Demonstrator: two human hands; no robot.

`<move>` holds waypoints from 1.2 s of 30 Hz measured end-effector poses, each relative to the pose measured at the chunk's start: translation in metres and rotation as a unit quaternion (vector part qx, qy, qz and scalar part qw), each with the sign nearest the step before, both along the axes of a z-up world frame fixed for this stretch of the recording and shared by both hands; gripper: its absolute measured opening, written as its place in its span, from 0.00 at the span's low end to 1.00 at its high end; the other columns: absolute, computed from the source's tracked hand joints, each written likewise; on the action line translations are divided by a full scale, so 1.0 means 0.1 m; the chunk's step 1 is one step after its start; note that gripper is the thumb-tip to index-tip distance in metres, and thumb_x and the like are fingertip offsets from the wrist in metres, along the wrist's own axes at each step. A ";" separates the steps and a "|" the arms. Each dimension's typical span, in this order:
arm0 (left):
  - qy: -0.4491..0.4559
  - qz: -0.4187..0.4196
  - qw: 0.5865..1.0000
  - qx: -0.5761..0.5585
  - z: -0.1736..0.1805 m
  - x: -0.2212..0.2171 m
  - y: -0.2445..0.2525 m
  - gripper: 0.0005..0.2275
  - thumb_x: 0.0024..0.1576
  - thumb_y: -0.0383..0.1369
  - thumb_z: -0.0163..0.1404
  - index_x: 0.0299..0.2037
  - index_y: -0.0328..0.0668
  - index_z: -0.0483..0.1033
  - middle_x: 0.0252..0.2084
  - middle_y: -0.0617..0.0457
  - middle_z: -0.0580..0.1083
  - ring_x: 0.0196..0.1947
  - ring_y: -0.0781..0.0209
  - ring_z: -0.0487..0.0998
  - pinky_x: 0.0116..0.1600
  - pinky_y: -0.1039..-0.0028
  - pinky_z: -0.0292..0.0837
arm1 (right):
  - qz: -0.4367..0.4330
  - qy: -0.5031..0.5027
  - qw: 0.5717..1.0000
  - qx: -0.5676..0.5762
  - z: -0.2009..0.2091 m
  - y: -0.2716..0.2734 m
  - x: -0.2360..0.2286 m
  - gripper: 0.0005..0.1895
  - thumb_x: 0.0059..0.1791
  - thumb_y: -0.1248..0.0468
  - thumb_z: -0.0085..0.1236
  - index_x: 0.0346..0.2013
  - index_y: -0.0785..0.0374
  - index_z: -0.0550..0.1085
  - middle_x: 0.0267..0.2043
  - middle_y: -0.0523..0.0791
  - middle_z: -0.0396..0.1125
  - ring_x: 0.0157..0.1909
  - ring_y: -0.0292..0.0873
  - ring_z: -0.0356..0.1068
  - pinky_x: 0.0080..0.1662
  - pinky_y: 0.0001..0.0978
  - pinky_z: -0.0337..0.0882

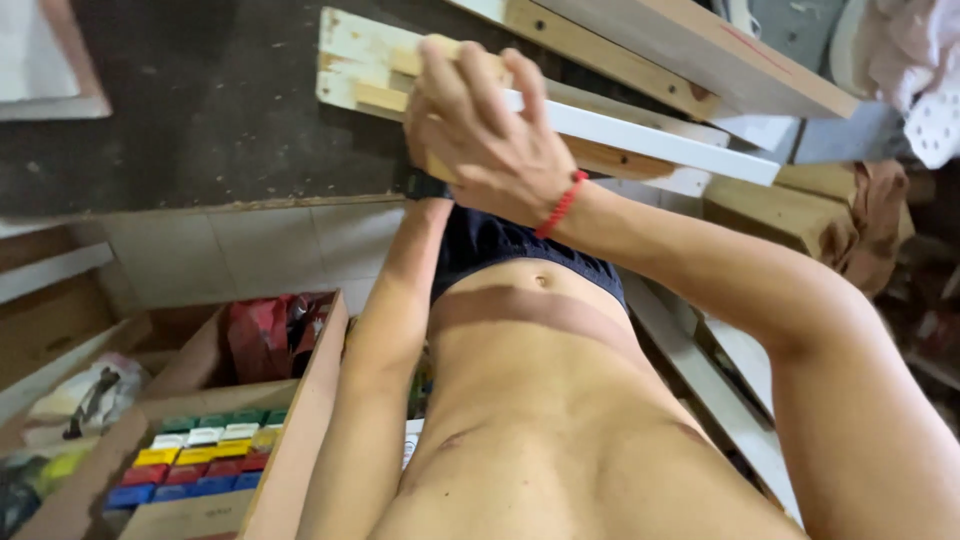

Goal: The person is applying edge banding to a wooden board by heating the adhesive with a clothes iron and then pressing it firmly with a wooden block to ensure a good bond.

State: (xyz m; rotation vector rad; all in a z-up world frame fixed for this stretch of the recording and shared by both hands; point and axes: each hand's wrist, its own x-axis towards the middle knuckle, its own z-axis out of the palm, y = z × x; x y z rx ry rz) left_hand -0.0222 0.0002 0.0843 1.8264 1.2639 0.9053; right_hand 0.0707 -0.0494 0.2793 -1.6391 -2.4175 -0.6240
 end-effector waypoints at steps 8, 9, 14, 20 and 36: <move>-0.026 -0.044 0.998 0.024 0.17 -0.17 0.02 0.38 0.46 0.63 0.67 0.51 0.37 0.70 0.46 0.47 0.73 0.47 0.42 0.79 0.45 0.57 0.76 | -0.042 0.037 0.996 -0.073 -0.11 -1.05 0.90 0.20 0.43 0.49 0.69 0.48 0.44 0.82 0.64 0.54 0.67 0.66 0.56 0.62 0.67 0.57 0.62; -0.025 -0.047 0.998 0.025 0.14 -0.18 0.02 0.38 0.46 0.63 0.67 0.51 0.37 0.70 0.46 0.47 0.73 0.47 0.42 0.79 0.45 0.57 0.76 | -0.046 0.038 0.996 -0.071 -0.03 -1.11 0.95 0.20 0.43 0.49 0.69 0.48 0.44 0.82 0.64 0.54 0.67 0.66 0.56 0.62 0.67 0.57 0.62; 0.013 -0.053 0.995 0.089 -0.07 -0.22 0.03 0.35 0.53 0.66 0.56 0.52 0.39 0.73 0.50 0.45 0.72 0.51 0.42 0.78 0.53 0.57 0.76 | -0.054 0.165 0.984 -0.038 0.01 -1.03 0.91 0.10 0.41 0.67 0.59 0.37 0.52 0.75 0.66 0.57 0.63 0.60 0.60 0.67 0.58 0.57 0.65; -0.015 -0.093 0.987 0.131 0.27 -0.16 0.09 0.20 0.60 0.44 0.61 0.38 0.35 0.66 0.40 0.43 0.67 0.41 0.41 0.72 0.46 0.57 0.67 | -0.047 0.132 0.990 -0.004 -0.28 -0.97 0.85 0.23 0.47 0.59 0.58 0.58 0.53 0.79 0.72 0.56 0.60 0.67 0.56 0.65 0.66 0.57 0.63; -0.007 -0.088 0.978 0.188 -0.13 -0.35 0.24 0.31 0.60 0.63 0.57 0.38 0.38 0.65 0.37 0.45 0.69 0.40 0.44 0.74 0.56 0.65 0.68 | -0.153 0.257 0.948 0.105 -0.62 -1.81 1.35 0.30 0.35 0.51 0.65 0.53 0.45 0.81 0.67 0.55 0.67 0.62 0.60 0.65 0.58 0.60 0.62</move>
